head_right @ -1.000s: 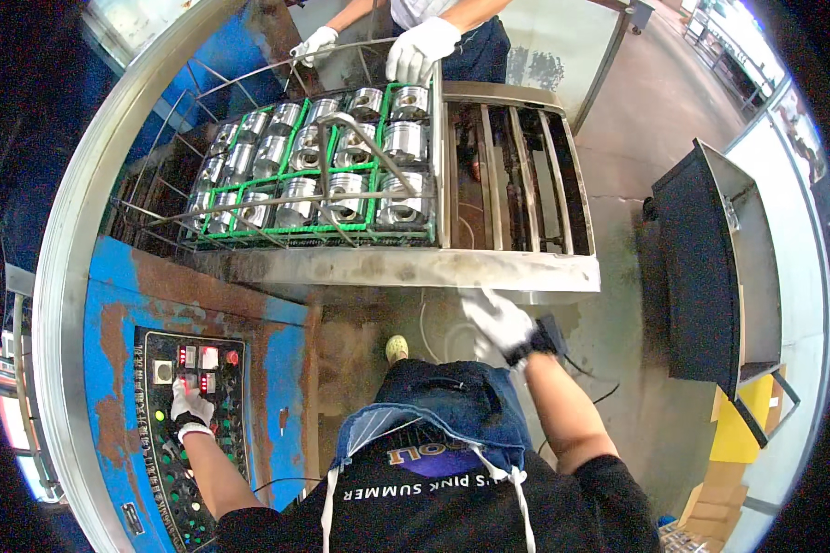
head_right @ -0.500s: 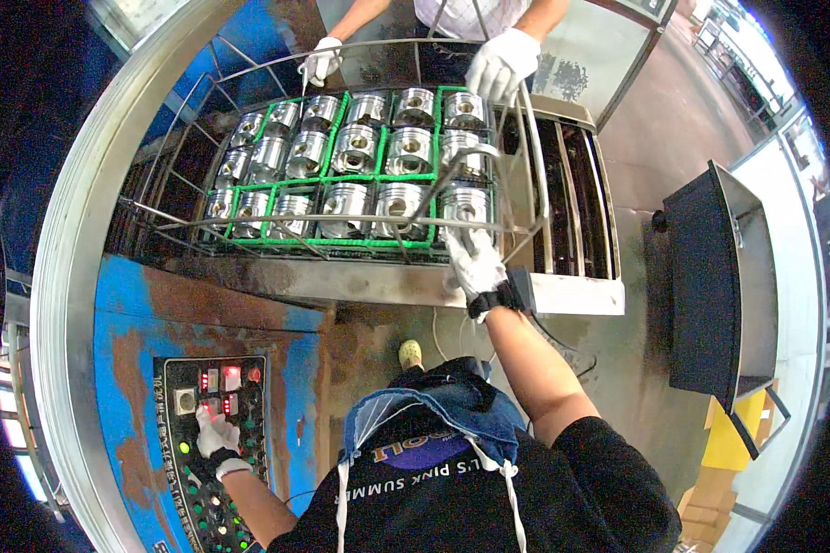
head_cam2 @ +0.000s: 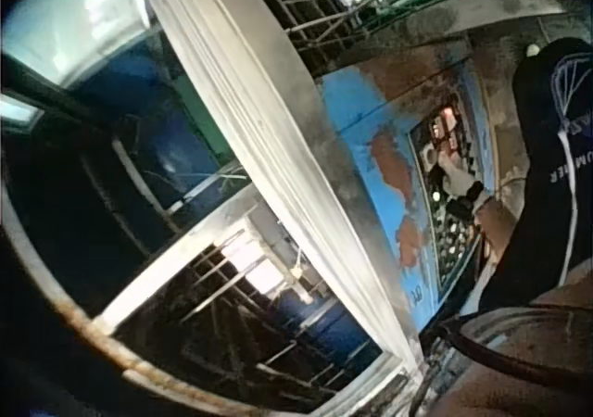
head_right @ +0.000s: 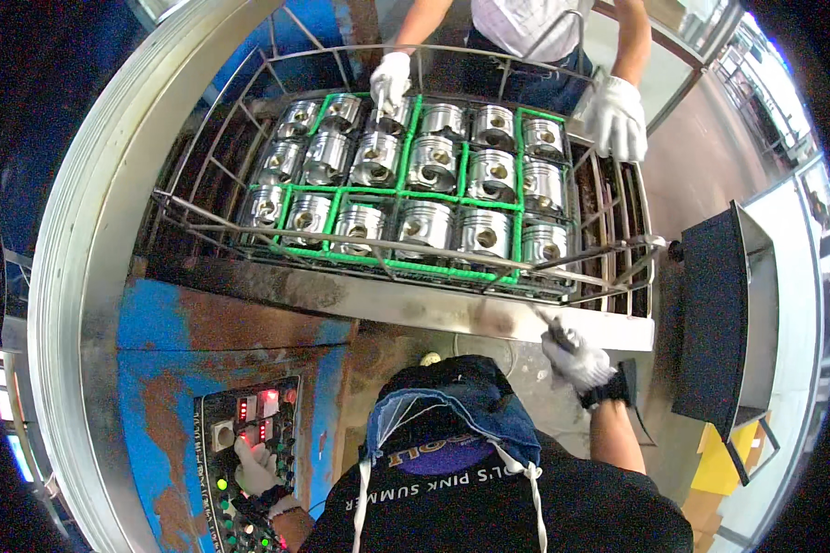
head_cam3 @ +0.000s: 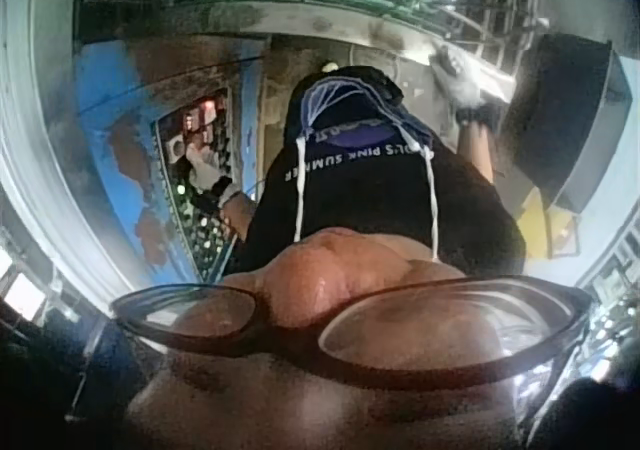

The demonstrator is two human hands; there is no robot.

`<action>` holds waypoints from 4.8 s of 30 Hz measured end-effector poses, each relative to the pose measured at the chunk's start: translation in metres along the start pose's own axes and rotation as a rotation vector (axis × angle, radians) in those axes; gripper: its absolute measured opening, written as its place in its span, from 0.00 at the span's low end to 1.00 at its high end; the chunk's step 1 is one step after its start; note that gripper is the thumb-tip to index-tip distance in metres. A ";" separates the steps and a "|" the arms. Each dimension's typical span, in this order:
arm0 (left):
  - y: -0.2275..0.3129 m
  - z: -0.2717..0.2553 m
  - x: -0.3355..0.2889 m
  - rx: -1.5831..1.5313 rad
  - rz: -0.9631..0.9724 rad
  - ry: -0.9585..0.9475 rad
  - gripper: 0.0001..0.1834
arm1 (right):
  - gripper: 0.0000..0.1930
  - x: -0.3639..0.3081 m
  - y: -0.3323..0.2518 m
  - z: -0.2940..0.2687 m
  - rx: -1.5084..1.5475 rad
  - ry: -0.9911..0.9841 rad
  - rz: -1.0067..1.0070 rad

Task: Transfer metal pistons from a washing basket into a storage bin.

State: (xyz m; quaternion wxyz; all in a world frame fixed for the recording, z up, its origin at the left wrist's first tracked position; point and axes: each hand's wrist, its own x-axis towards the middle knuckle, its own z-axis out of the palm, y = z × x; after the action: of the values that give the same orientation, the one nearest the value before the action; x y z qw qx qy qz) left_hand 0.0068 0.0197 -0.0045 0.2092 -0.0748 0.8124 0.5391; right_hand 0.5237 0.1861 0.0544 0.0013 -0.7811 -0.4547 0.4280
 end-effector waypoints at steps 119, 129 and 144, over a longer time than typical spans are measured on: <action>0.069 0.008 0.303 0.163 0.020 -0.056 0.34 | 0.19 0.238 -0.327 -0.046 -0.116 0.869 -0.267; 0.068 0.007 0.355 0.106 -0.155 -0.298 0.29 | 0.20 0.118 -0.255 -0.044 0.062 0.494 0.077; 0.016 0.157 0.301 0.530 0.018 -1.402 0.19 | 0.23 -0.038 -0.275 0.042 -0.004 0.217 0.049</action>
State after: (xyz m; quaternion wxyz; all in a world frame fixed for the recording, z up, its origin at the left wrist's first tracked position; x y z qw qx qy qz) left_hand -0.2289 0.2001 -0.1697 0.6843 0.3457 0.5921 0.2483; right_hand 0.2919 0.3040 0.1608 0.0383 -0.8337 -0.4335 0.3399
